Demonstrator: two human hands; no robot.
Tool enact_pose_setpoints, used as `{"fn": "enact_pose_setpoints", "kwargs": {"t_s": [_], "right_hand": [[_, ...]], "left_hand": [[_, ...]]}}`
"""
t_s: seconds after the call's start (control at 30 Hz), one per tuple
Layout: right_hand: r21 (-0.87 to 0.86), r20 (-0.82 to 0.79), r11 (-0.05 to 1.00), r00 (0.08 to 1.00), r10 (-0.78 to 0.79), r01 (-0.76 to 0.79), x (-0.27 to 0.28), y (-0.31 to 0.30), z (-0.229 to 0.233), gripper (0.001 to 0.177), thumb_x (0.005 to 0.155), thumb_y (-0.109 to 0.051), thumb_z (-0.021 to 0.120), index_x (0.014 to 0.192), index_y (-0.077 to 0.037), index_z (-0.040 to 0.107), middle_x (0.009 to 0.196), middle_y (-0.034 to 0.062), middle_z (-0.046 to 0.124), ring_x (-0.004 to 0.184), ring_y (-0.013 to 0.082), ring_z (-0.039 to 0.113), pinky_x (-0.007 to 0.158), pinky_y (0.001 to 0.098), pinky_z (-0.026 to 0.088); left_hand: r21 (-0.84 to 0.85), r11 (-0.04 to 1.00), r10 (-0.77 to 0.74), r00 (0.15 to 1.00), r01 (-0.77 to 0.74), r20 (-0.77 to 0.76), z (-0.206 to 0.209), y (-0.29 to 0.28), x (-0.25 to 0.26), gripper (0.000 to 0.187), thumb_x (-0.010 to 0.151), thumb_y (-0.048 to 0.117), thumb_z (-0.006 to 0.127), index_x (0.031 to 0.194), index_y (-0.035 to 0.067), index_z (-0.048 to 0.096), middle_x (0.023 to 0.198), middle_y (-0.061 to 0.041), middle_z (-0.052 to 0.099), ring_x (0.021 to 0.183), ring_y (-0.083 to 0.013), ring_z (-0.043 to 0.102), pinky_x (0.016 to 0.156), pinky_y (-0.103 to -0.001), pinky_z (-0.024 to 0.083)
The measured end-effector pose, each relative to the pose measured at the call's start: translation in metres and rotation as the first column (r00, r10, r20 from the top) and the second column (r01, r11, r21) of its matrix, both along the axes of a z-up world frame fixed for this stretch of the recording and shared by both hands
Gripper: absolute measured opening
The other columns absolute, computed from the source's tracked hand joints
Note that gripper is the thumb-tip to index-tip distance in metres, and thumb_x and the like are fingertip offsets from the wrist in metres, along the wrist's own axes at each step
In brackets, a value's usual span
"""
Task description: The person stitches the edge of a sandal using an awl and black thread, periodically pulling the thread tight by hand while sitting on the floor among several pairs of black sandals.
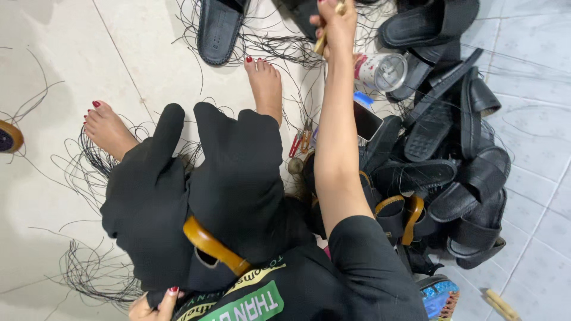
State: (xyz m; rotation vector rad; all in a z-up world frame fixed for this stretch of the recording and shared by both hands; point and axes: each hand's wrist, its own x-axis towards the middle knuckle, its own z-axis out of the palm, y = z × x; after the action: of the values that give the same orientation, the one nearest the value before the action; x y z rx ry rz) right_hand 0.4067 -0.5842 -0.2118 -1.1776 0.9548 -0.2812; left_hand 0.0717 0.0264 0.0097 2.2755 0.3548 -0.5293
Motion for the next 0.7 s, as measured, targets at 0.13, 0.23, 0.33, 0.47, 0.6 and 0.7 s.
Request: {"fn": "enact_pose_setpoints", "kwargs": {"t_s": [0.13, 0.23, 0.33, 0.47, 0.6, 0.7], "right_hand": [[-0.331, -0.159, 0.93, 0.981, 0.111, -0.159, -0.065, 0.035, 0.032, 0.053, 0.091, 0.0, 0.067, 0.14, -0.006, 0.05, 0.077, 0.0045, 0.069, 0.045, 0.0092, 0.06, 0.04, 0.0225, 0.046], [-0.195, -0.375, 0.926, 0.897, 0.235, -0.324, -0.14, 0.079, 0.044, 0.053, 0.096, -0.018, 0.059, 0.147, -0.007, 0.05, 0.079, 0.0009, 0.063, 0.049, 0.0049, 0.043, 0.042, 0.0218, 0.037], [-0.393, -0.543, 0.71, 0.771, 0.334, -0.584, -0.223, 0.104, 0.019, 0.035, 0.085, -0.02, 0.061, 0.12, -0.017, 0.067, 0.091, 0.0047, 0.073, 0.059, 0.0138, 0.058, 0.062, 0.0347, 0.05], [-0.211, -0.431, 0.841, 0.82, 0.377, -0.498, -0.311, 0.135, 0.014, 0.037, 0.082, -0.006, 0.057, 0.118, -0.007, 0.068, 0.068, -0.0018, 0.058, 0.053, 0.0079, 0.051, 0.053, 0.0224, 0.042], [-0.216, -0.459, 0.845, 0.815, 0.354, -0.488, -0.325, 0.132, 0.081, 0.079, 0.082, -0.011, 0.066, 0.155, -0.02, 0.036, 0.159, 0.0146, 0.041, 0.14, 0.0275, 0.048, 0.114, 0.0434, 0.041], [-0.645, -0.135, 0.669, 0.917, 0.376, -0.369, -0.298, 0.058, 0.141, 0.084, 0.092, -0.03, 0.066, 0.161, -0.024, 0.016, 0.162, 0.0158, 0.041, 0.07, 0.0063, 0.056, 0.057, 0.0212, 0.056]], "left_hand": [[-0.111, 0.994, 0.001, 0.987, 0.017, 0.16, -0.019, 0.005, -0.016, 0.011, 0.08, 0.026, 0.073, 0.069, 0.021, 0.074, 0.042, 0.008, 0.048, 0.042, -0.0049, 0.035, 0.051, -0.022, 0.027], [-0.167, 0.986, 0.035, 0.988, -0.01, 0.149, -0.014, 0.002, -0.019, 0.02, 0.086, 0.022, 0.071, 0.069, 0.012, 0.075, 0.056, 0.0, 0.066, 0.047, -0.0076, 0.055, 0.054, -0.023, 0.037], [-0.13, 0.991, 0.0, 0.986, 0.022, 0.167, -0.015, 0.006, -0.033, 0.024, 0.09, 0.024, 0.07, 0.068, 0.015, 0.075, 0.046, 0.004, 0.051, 0.046, -0.008, 0.041, 0.054, -0.025, 0.03], [-0.13, 0.991, -0.021, 0.987, 0.042, 0.16, -0.016, 0.013, -0.057, 0.026, 0.094, 0.023, 0.069, 0.072, 0.013, 0.077, 0.058, 0.002, 0.066, 0.052, -0.0077, 0.056, 0.057, -0.023, 0.039], [-0.22, 0.975, 0.032, 0.978, 0.015, 0.207, -0.015, 0.01, -0.077, 0.022, 0.1, 0.016, 0.069, 0.081, 0.008, 0.077, 0.066, 0.001, 0.067, 0.056, -0.0045, 0.05, 0.056, -0.022, 0.036], [-0.085, 0.981, -0.129, 0.921, 0.172, 0.366, -0.039, 0.021, -0.08, 0.021, 0.103, 0.021, 0.067, 0.089, 0.013, 0.08, 0.075, 0.004, 0.072, 0.06, -0.0064, 0.059, 0.061, -0.024, 0.041]]}}
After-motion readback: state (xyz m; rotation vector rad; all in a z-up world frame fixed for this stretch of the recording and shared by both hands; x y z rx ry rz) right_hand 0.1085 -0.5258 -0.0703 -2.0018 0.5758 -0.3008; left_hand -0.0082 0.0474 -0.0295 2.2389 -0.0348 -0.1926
